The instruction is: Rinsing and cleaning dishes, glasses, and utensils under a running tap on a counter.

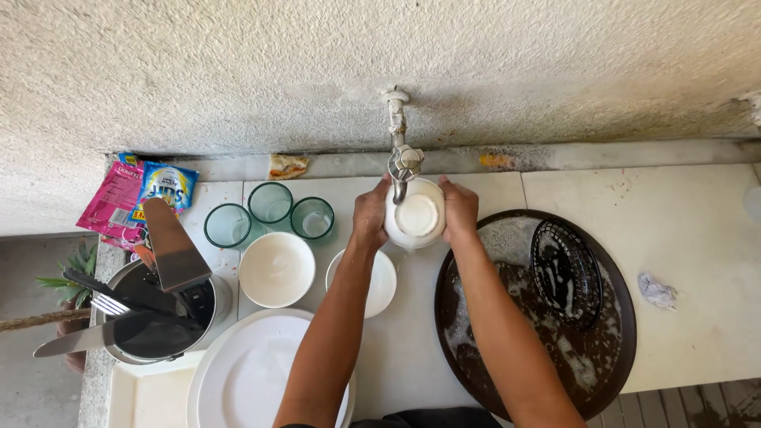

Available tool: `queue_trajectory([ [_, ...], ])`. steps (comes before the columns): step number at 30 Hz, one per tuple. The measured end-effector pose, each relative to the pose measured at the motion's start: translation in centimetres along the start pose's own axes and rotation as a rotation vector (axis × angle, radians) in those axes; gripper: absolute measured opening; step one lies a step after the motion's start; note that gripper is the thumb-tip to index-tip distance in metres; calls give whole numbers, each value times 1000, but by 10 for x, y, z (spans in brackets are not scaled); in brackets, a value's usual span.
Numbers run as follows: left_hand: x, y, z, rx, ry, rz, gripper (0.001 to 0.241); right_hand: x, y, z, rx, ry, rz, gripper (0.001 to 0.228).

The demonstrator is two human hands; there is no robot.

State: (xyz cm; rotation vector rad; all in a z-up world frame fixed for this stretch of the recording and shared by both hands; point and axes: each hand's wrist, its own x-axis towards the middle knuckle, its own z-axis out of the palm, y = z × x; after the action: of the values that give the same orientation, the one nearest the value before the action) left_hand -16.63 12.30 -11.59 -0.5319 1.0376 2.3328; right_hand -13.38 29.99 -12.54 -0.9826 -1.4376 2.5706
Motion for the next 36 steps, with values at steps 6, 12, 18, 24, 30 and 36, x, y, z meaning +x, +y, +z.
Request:
queue_trajectory([
  [6, 33, -42, -32, -216, 174, 201, 35, -96, 3, 58, -1259, 174, -1291, 49],
  [12, -18, -3, 1, -230, 186, 39, 47, -89, -10, 63, -1157, -92, -1254, 42],
  [18, -7, -21, -8, 466, 330, 328, 67, -44, -11, 36, 111, -173, 178, 53],
  [24, -65, 27, 43, -72, 172, -219, 42, -38, 21, 10, -199, 294, -379, 21],
  [30, -30, 6, -8, 26, -57, 169, 41, -92, -19, 23, -1253, -505, -1239, 18],
  [36, -44, 3, 4, 410, 107, 357, 49, -122, -43, 63, -1424, -898, -470, 103],
])
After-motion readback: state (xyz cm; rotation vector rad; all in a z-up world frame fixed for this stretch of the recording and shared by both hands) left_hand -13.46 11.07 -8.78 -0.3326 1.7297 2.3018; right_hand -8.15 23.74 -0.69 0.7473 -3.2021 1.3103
